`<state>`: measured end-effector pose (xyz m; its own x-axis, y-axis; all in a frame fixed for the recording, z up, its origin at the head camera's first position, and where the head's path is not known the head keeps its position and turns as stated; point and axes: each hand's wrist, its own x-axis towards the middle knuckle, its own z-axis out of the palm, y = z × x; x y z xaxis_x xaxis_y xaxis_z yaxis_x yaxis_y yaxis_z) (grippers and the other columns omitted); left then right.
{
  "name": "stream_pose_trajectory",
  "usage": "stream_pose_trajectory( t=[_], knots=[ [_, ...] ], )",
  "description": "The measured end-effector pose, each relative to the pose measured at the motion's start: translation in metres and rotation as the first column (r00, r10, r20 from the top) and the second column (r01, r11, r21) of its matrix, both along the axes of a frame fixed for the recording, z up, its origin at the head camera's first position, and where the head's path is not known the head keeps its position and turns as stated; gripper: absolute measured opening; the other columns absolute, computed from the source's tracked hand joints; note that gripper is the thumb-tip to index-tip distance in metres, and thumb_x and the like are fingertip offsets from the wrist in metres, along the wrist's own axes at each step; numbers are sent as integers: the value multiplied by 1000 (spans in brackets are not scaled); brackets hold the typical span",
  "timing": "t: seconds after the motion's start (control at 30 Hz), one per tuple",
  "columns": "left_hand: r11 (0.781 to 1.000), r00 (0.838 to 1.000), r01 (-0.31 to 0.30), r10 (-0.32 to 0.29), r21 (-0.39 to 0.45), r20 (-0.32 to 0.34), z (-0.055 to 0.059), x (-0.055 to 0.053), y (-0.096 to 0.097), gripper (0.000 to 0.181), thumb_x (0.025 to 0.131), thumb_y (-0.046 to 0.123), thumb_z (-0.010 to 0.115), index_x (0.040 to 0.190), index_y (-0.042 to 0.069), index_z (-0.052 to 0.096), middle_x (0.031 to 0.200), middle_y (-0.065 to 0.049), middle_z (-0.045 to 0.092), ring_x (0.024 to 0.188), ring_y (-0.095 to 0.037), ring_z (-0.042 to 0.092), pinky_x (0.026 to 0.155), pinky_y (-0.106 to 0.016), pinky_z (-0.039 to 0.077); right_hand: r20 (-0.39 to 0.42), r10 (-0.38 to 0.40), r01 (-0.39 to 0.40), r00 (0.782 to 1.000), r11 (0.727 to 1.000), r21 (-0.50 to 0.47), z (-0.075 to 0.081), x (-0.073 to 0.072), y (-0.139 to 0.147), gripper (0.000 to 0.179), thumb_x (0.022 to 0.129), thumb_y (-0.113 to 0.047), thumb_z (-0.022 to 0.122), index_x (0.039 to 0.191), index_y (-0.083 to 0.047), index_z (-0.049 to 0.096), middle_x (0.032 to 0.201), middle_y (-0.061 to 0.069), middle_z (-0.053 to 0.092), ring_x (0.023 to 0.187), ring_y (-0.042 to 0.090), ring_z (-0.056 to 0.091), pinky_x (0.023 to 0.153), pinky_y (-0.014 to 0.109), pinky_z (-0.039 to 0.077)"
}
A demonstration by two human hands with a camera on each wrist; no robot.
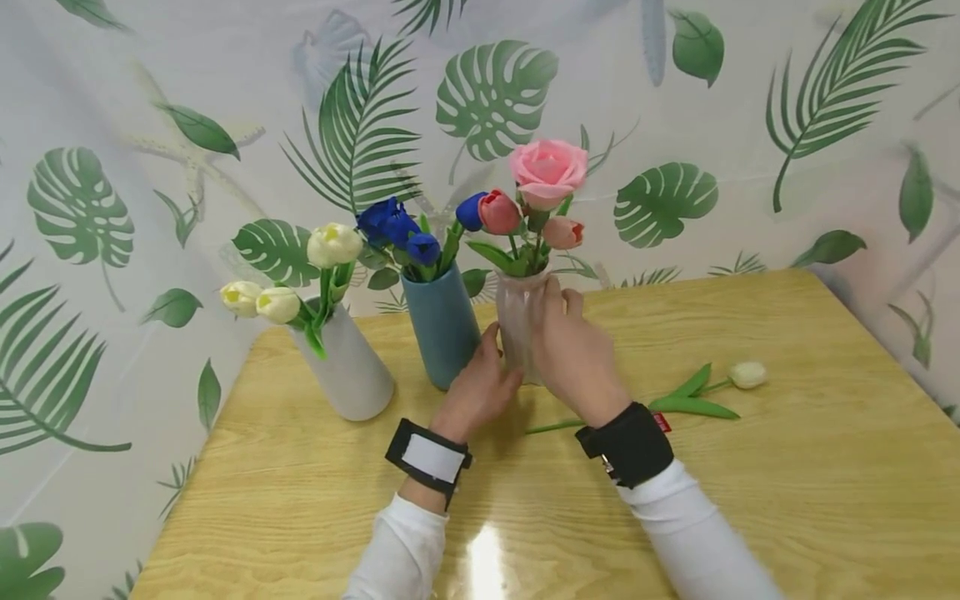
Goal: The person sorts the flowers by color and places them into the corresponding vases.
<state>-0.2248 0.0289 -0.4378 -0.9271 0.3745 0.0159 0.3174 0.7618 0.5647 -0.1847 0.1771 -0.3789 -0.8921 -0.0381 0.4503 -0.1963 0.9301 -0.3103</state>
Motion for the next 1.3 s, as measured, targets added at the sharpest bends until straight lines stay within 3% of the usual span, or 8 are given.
stream_pose_trajectory(
  t=[0.17, 0.3, 0.67, 0.83, 0.97, 1.07, 1.2, 1.3],
  knots=[
    [1000, 1000, -1, 1, 5, 6, 0, 0, 0, 71, 103, 31, 52, 157, 5, 13, 148, -23, 44, 117, -36, 62, 86, -48, 55, 143, 48, -31, 989, 993, -116, -16, 5, 3, 71, 101, -13, 46, 158, 2, 7, 135, 43, 40, 36, 18, 36, 37, 31, 28],
    [1000, 1000, 0, 0, 7, 6, -1, -1, 0, 72, 103, 31, 52, 157, 5, 12, 148, -24, 43, 118, -36, 61, 85, -48, 55, 159, 63, -39, 985, 988, -149, -26, 9, 5, 75, 100, -14, 49, 159, -3, 3, 134, 44, 40, 36, 18, 37, 37, 31, 29],
    [1000, 1000, 15, -15, 6, 6, 0, 1, -1, 73, 103, 31, 52, 157, 5, 11, 149, -23, 42, 118, -36, 61, 85, -48, 55, 192, 139, -91, 972, 968, -235, -44, 25, 16, 69, 101, -14, 53, 158, -4, 16, 130, 40, 47, 40, 16, 38, 41, 32, 31],
    [1000, 1000, 12, -12, 4, -10, 0, 2, -2, 73, 102, 30, 54, 157, 5, 12, 148, -23, 44, 116, -36, 62, 84, -48, 55, 252, 149, -92, 956, 971, -222, -46, 28, 24, 55, 101, -14, 54, 149, 4, 35, 108, 26, 63, 46, 14, 43, 45, 31, 33],
    [1000, 1000, 11, -11, 5, -3, 2, 3, -2, 73, 102, 31, 54, 157, 6, 13, 147, -23, 45, 115, -36, 62, 84, -48, 55, 381, 177, -105, 907, 974, -203, -43, 31, 36, 42, 99, -14, 57, 135, 7, 52, 79, 7, 64, 52, 12, 48, 47, 31, 36],
    [1000, 1000, 16, -16, 10, 6, 3, 3, -2, 72, 102, 31, 54, 157, 6, 14, 148, -22, 44, 117, -35, 61, 86, -48, 55, 504, 191, -119, 842, 978, -171, -41, 36, 47, 41, 95, -13, 63, 131, 8, 56, 73, 2, 61, 55, 14, 49, 51, 31, 37],
    [1000, 1000, 23, -23, 15, 11, 2, 3, -3, 71, 102, 31, 53, 157, 7, 14, 148, -21, 44, 119, -34, 60, 87, -47, 54, 610, 159, -117, 776, 987, -109, -43, 40, 60, 46, 90, -10, 69, 130, 9, 57, 97, 19, 68, 65, 19, 54, 58, 34, 38],
    [1000, 1000, 22, -22, 16, 14, 2, 3, -4, 71, 102, 30, 53, 157, 7, 14, 149, -21, 43, 120, -33, 60, 88, -48, 54, 641, 122, -100, 758, 992, -71, -47, 40, 65, 43, 87, -6, 68, 127, 9, 58, 108, 25, 67, 67, 21, 53, 59, 34, 36]
  ],
)
